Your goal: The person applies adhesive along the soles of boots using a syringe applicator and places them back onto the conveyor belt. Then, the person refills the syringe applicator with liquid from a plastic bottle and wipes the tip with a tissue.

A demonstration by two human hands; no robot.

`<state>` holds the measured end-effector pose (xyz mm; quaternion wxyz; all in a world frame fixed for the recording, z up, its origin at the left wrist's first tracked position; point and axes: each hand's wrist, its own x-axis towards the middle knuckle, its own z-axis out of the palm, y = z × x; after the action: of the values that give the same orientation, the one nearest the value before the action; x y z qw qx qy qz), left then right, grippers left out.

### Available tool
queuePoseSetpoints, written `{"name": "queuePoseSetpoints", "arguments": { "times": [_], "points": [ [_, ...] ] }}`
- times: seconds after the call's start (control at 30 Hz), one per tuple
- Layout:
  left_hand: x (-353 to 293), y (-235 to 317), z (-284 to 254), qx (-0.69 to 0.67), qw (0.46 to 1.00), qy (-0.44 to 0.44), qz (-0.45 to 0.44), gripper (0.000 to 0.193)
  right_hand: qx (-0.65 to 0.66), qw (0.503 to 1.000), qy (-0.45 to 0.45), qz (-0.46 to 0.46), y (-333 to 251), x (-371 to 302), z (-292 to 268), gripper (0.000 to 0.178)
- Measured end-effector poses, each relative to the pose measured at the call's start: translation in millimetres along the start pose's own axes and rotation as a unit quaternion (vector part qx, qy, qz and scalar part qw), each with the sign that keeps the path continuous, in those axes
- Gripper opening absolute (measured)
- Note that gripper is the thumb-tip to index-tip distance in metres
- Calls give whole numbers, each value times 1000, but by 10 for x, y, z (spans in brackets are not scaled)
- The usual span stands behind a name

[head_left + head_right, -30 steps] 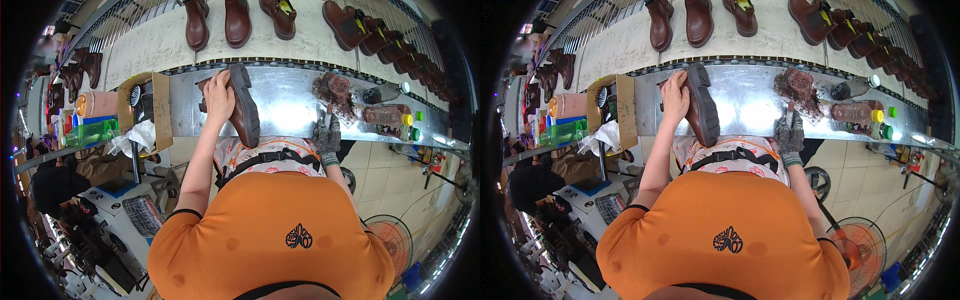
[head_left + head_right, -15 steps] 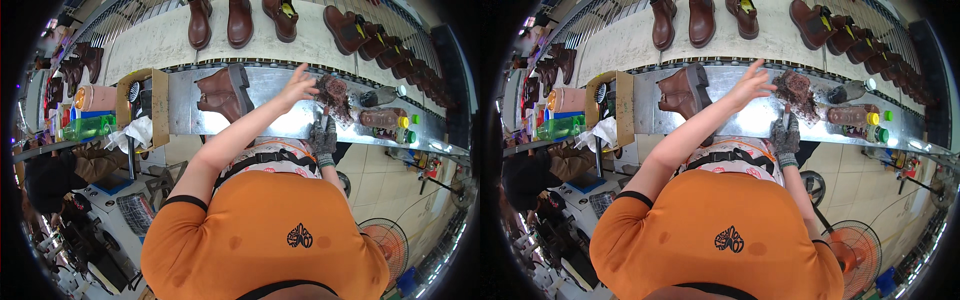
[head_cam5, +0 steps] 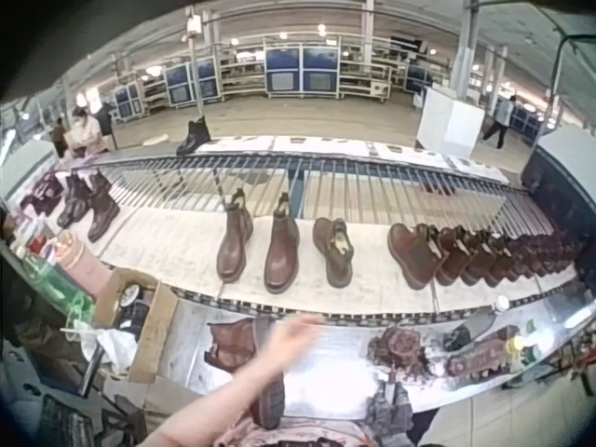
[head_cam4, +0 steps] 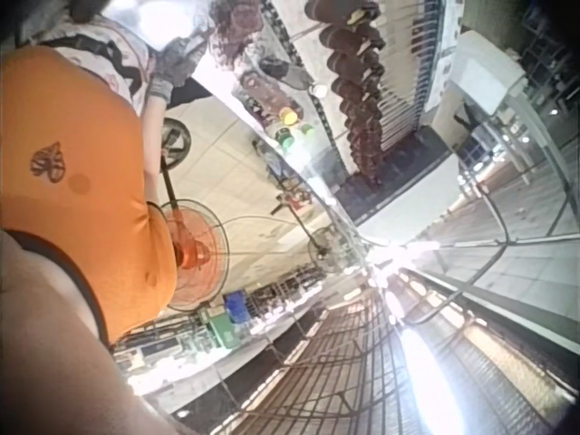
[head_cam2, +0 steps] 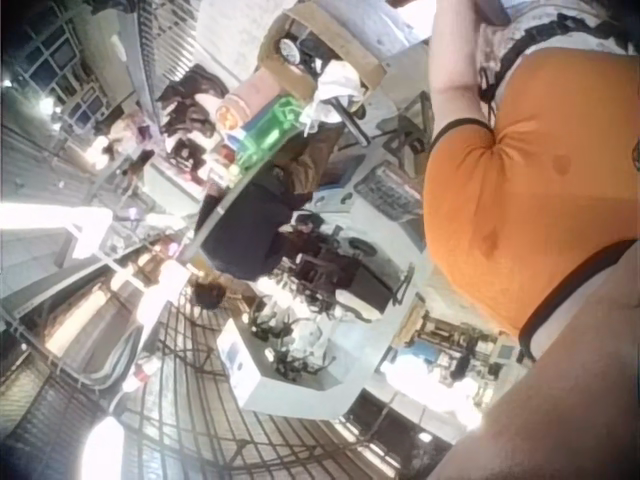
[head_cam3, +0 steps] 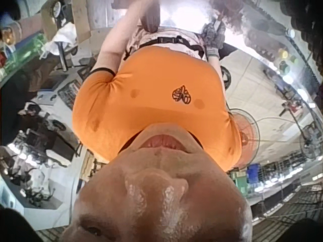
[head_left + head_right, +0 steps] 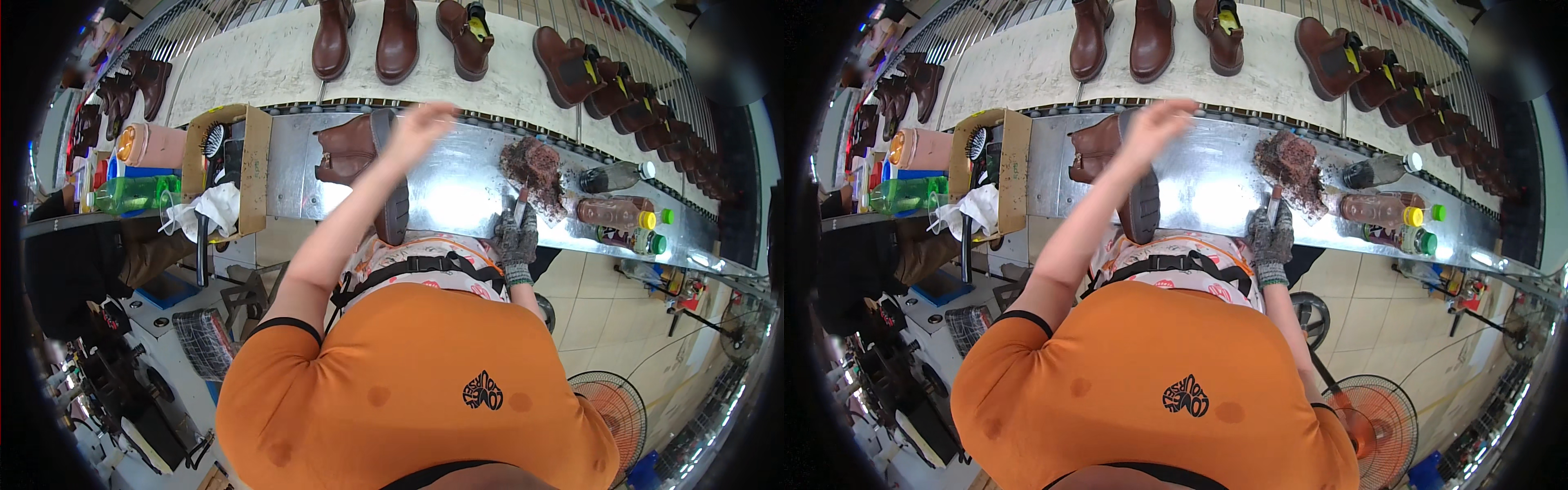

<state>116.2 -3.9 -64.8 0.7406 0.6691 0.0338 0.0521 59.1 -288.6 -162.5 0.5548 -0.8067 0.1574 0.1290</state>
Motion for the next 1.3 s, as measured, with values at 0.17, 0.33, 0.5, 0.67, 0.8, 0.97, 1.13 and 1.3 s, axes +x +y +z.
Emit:
{"name": "queuePoseSetpoints", "arguments": {
  "times": [0.17,0.33,0.5,0.67,0.8,0.97,1.13,1.3],
  "points": [
    [4,-86,-1484,270,954,77,-107,46,-46,993,20,-107,210,94,-6,28],
    [-112,-180,-1638,247,944,-69,-208,59,82,996,-28,-15,-30,-48,-13,38],
    [-34,-179,-1618,280,929,-45,-238,64,71,997,-22,-35,103,-10,-11,37],
    [49,156,-1227,515,805,23,-295,73,-37,997,5,-62,-42,-62,-7,35],
    [30,206,-1155,524,793,38,-309,69,93,995,-22,-19,-158,-127,26,30],
    [18,191,-1117,532,787,64,-307,64,113,993,-27,-15,-153,-124,19,30],
    [19,189,-1103,533,783,68,-312,61,68,998,-9,-17,-76,-80,18,30],
    [17,176,-1090,546,774,72,-313,60,84,996,-14,-24,-145,-127,31,31]
  ]
}}
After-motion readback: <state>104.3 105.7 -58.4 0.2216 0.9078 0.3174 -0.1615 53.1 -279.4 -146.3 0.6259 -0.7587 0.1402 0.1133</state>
